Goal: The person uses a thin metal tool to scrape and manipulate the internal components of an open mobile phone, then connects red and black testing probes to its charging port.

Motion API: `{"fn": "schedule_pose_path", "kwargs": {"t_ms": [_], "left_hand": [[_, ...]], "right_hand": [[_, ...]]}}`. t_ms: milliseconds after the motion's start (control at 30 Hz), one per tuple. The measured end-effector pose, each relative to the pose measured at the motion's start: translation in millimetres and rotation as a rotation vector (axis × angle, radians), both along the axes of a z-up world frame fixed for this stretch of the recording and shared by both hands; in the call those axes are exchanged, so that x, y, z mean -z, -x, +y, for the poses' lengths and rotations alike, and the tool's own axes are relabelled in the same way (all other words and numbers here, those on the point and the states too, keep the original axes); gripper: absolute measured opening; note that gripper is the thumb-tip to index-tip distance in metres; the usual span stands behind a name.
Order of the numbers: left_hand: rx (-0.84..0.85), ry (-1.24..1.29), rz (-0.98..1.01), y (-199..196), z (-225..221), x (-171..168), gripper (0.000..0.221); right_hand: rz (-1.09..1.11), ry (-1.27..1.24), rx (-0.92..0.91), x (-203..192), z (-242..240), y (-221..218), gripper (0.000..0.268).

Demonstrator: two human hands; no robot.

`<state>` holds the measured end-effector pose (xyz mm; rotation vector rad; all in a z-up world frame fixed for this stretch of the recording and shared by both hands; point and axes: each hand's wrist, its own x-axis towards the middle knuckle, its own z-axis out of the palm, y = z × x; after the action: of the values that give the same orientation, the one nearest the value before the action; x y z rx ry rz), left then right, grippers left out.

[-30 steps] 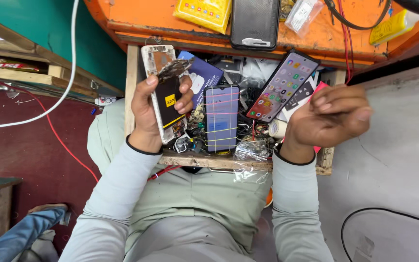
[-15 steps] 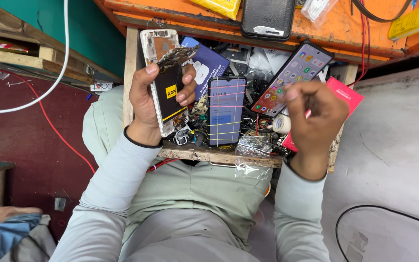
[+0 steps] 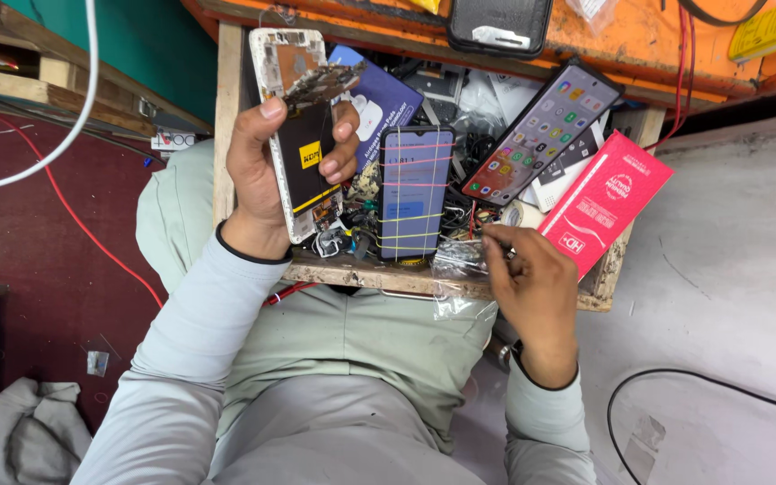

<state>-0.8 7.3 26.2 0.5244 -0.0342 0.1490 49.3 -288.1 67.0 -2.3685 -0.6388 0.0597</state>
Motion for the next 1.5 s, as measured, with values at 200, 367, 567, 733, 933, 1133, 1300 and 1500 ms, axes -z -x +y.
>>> {"fn": "schedule_pose_path", "kwargs": {"t_ms": [200, 367, 567, 733, 933, 1133, 1300, 1500], "left_hand": [[0.035, 0.088, 0.018, -5, 2, 13, 0.056], [-0.057, 0.127, 0.005, -7, -2, 22, 0.042], [0.099, 0.226, -0.059, -20, -5, 39, 0.045], [0.138, 0.176, -0.08, -19, -4, 39, 0.047], [0.123, 0.159, -0.05, -18, -6, 34, 0.044], [0.144, 0.191, -0.073, -16, -4, 27, 0.057], [-0.009, 0.078, 0.046, -10, -3, 28, 0.048], [0.154, 0.088, -0.033, -7, -1, 14, 0.068]], "right_hand": [[-0.268, -0.004, -0.15, -10, 42, -39, 0.015], [-0.215, 0.409, -0.36, 3, 78, -93, 0.017], [-0.146, 0.683, -0.406, 40, 102, -132, 0.022], [-0.071, 0.782, -0.344, 31, 105, -128, 0.029], [-0.064, 0.742, -0.269, 27, 101, -121, 0.04], [0.047, 0.38, -0.252, 9, 80, -116, 0.053], [0.016, 0.216, -0.238, -29, 63, -114, 0.023], [0.028, -0.324, -0.25, -34, 50, -111, 0.012]]}}
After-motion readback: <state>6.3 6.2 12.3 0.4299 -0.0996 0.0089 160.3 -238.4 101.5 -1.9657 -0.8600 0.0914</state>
